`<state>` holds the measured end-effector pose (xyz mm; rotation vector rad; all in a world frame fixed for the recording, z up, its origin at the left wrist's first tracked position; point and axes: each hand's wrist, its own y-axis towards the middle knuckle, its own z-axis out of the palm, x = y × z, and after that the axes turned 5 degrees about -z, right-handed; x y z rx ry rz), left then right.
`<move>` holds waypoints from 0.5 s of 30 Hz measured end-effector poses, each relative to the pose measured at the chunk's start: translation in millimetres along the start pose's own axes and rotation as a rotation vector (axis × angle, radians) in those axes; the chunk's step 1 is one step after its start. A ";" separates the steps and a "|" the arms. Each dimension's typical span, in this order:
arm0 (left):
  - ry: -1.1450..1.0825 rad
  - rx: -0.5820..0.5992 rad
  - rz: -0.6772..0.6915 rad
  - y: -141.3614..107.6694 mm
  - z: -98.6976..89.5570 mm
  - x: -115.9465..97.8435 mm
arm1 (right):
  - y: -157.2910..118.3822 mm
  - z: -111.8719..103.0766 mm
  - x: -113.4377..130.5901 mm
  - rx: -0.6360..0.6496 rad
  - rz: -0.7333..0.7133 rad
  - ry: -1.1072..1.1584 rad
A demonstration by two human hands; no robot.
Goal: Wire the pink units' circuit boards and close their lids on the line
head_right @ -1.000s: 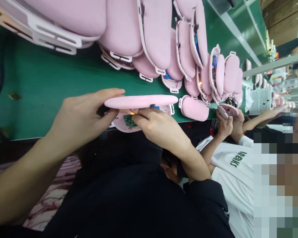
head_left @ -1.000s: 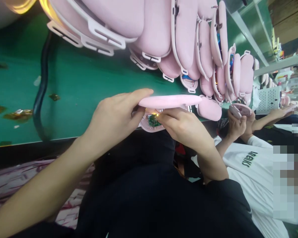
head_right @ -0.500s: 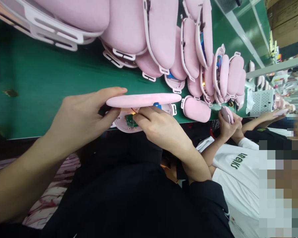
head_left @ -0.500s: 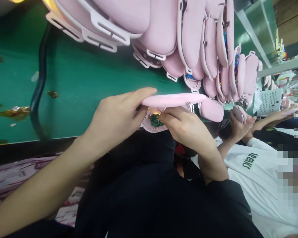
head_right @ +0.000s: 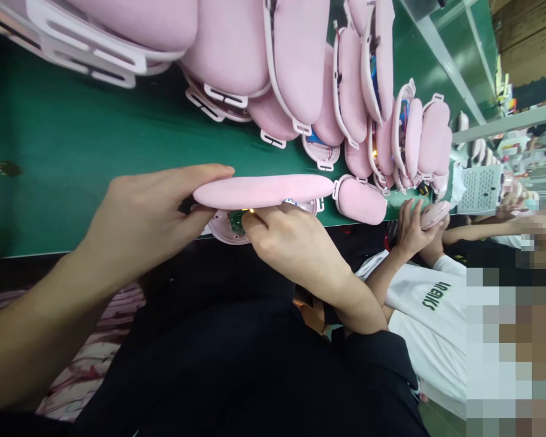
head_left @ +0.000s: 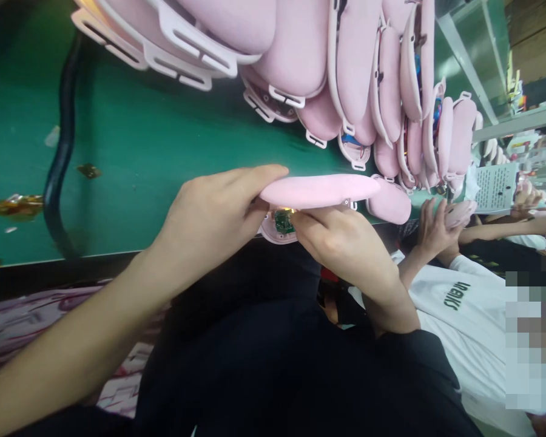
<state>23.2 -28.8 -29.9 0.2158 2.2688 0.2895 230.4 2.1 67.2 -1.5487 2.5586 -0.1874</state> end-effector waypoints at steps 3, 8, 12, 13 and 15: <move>0.029 -0.022 0.010 -0.9 0.2 0.3 | 2.5 -0.9 2.4 -0.008 -0.009 -0.027; 0.065 0.007 -0.004 0.3 -0.8 -0.4 | -11.3 27.4 1.2 -0.202 0.014 0.015; 0.092 0.035 -0.032 -0.9 -2.1 -1.4 | -21.1 62.4 4.9 -0.503 0.111 0.133; 0.111 0.028 -0.029 -1.7 -2.0 -1.2 | -20.9 67.7 7.2 -0.544 0.132 0.156; 0.143 0.009 0.001 -2.9 -1.2 -0.1 | -19.0 71.5 11.7 -0.569 0.158 0.180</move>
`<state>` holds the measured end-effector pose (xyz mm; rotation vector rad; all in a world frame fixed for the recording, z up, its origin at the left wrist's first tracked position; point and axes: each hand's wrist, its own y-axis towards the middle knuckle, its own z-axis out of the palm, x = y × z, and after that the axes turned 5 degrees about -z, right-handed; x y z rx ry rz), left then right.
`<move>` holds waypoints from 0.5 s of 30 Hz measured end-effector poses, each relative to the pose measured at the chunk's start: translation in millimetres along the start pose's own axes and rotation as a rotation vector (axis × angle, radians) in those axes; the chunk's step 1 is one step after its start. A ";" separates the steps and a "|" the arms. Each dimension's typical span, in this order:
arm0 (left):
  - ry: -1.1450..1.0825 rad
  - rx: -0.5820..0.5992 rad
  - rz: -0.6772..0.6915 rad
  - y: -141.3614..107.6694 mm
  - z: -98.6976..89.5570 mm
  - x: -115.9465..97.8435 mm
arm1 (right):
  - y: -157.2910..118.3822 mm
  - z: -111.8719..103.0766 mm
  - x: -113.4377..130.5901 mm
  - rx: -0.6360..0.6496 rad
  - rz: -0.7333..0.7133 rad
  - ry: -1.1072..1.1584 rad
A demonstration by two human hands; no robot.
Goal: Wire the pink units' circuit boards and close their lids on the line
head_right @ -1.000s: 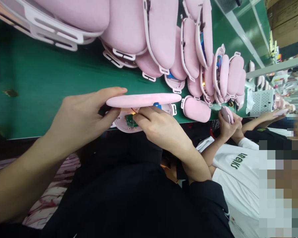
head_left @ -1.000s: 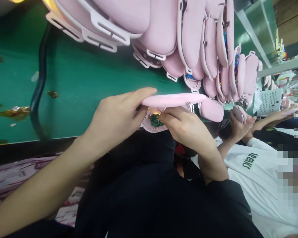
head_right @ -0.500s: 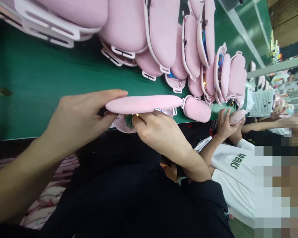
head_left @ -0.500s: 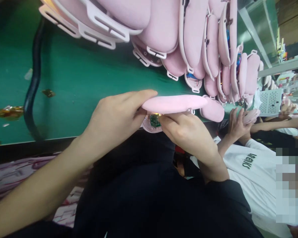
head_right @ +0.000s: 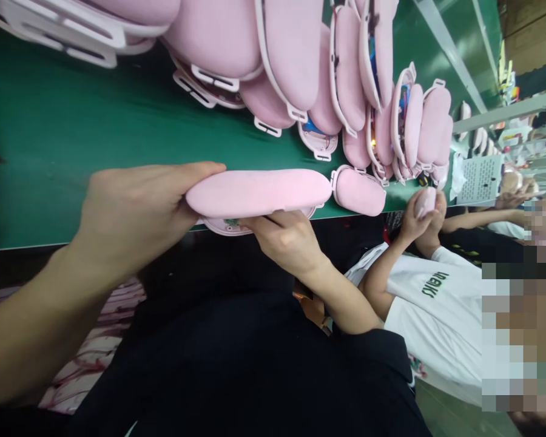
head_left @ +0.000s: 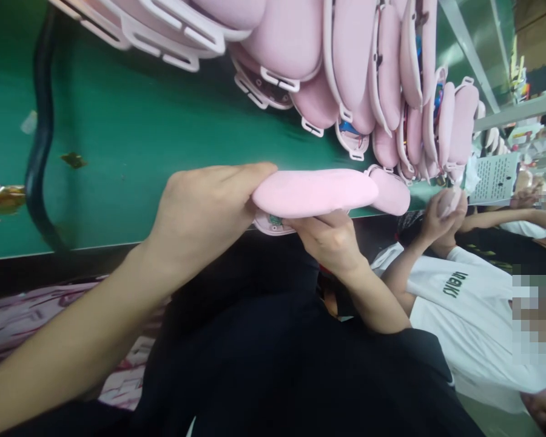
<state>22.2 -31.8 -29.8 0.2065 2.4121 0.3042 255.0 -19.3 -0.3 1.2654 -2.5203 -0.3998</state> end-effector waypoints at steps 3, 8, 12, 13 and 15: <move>0.005 -0.050 0.074 2.5 1.9 2.3 | 3.3 -8.5 1.8 0.061 -0.001 0.051; -0.067 -0.044 0.027 17.0 0.1 1.5 | -2.0 -40.5 -16.8 -0.038 0.169 0.240; -0.129 0.003 -0.147 21.9 -2.5 -2.5 | -0.8 -35.0 -34.3 0.007 0.299 0.111; -0.137 0.013 -0.179 21.7 -2.6 -3.4 | 2.6 -30.4 -36.6 0.041 0.303 0.065; -0.147 0.026 -0.223 20.3 -2.2 -4.9 | 11.7 -22.5 -37.6 0.087 0.321 -0.012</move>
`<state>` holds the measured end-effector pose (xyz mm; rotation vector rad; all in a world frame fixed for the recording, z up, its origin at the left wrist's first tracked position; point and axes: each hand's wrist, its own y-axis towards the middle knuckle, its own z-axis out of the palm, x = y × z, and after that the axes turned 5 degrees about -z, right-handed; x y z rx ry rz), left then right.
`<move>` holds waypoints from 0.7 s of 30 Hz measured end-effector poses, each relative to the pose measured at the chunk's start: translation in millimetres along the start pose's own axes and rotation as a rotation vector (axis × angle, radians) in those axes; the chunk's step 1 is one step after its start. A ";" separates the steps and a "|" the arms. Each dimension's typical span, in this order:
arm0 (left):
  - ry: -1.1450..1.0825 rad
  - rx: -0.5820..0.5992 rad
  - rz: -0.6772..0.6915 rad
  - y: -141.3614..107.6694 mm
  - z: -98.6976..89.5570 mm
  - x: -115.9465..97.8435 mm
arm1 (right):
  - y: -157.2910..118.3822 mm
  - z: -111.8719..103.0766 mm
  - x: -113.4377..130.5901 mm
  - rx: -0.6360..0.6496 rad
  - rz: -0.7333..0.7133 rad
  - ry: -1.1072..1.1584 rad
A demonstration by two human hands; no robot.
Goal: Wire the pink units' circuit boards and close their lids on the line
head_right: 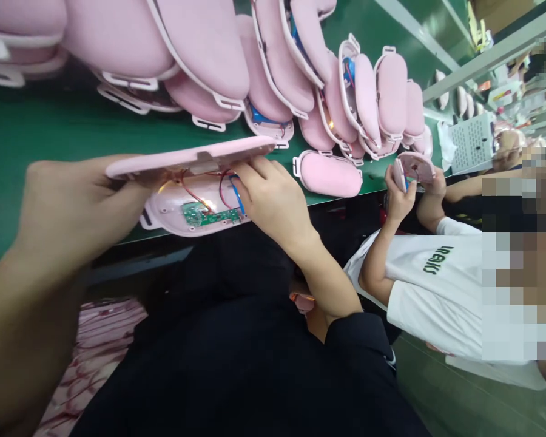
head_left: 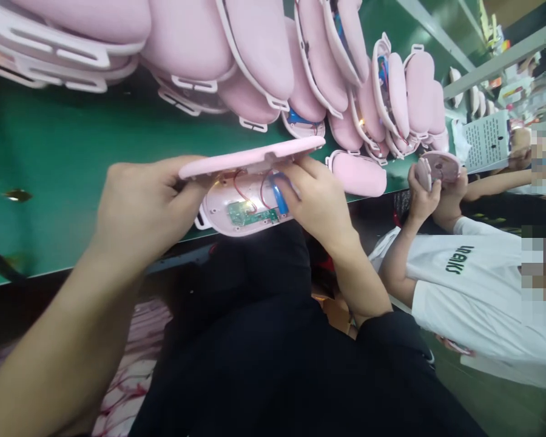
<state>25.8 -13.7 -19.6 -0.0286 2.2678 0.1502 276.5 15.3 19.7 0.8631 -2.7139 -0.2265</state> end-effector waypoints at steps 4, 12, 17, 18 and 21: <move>-0.025 -0.015 -0.078 -3.1 0.0 -2.4 | 12.9 5.9 13.1 0.041 -0.028 -0.056; -0.022 0.007 -0.119 -3.3 -3.5 -8.7 | 19.3 20.2 19.8 0.036 -0.027 -0.104; -0.030 -0.037 -0.114 -1.7 -2.6 -6.7 | 17.1 6.2 25.2 0.041 -0.090 0.265; -0.040 -0.034 -0.098 -1.4 -2.7 -6.1 | 15.8 5.1 27.3 0.081 -0.072 0.368; -0.063 -0.016 -0.054 -0.8 -3.5 -4.6 | 11.5 9.1 31.1 0.185 0.053 0.650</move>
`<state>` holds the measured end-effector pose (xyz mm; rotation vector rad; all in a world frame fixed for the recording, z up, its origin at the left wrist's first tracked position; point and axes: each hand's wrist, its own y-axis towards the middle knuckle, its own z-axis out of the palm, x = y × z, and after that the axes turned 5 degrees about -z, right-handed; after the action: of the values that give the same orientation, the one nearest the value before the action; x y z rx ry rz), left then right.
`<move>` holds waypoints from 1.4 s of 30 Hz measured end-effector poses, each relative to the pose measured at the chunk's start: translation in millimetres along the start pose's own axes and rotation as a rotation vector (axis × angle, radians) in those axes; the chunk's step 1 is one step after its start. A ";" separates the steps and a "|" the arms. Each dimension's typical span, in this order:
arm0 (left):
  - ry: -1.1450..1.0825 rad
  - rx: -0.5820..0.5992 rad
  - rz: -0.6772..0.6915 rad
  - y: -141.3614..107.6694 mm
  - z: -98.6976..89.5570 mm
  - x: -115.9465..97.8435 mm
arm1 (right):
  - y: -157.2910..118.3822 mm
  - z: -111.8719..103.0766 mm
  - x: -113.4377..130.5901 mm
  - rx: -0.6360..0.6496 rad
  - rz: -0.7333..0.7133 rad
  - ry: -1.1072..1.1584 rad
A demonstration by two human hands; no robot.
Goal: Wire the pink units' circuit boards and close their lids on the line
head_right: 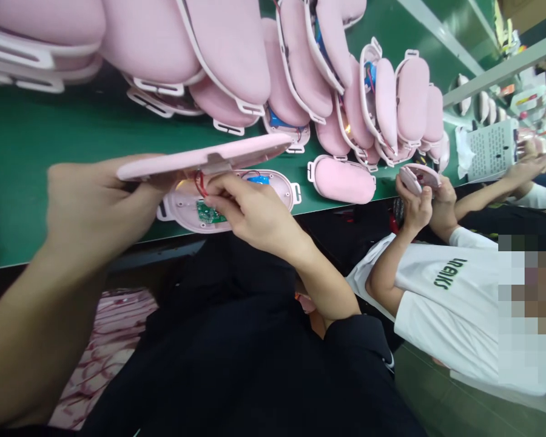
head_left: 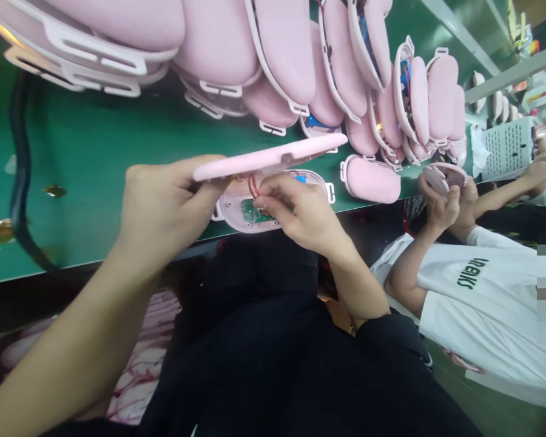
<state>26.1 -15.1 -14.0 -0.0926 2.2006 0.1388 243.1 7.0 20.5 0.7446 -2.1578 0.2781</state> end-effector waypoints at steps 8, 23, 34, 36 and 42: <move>0.030 0.003 0.052 -0.6 -0.4 4.1 | -2.8 -2.7 -6.7 0.001 0.073 0.170; 0.000 0.016 0.127 -0.2 -2.2 3.0 | -21.4 18.8 15.6 -0.310 0.000 -0.562; -0.012 -0.028 0.250 -4.7 -0.3 7.5 | -10.5 28.5 22.5 -0.288 0.086 -0.672; -0.012 -0.037 0.229 -5.2 -0.8 7.3 | -10.8 27.4 23.7 -0.297 0.043 -0.621; -0.005 -0.008 0.194 -5.5 -1.6 6.2 | -18.1 23.2 13.7 -0.290 -0.017 -0.278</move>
<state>21.8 -20.9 -18.4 0.1174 2.2018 0.2555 232.4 -23.2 15.2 0.6629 -2.3825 -0.1562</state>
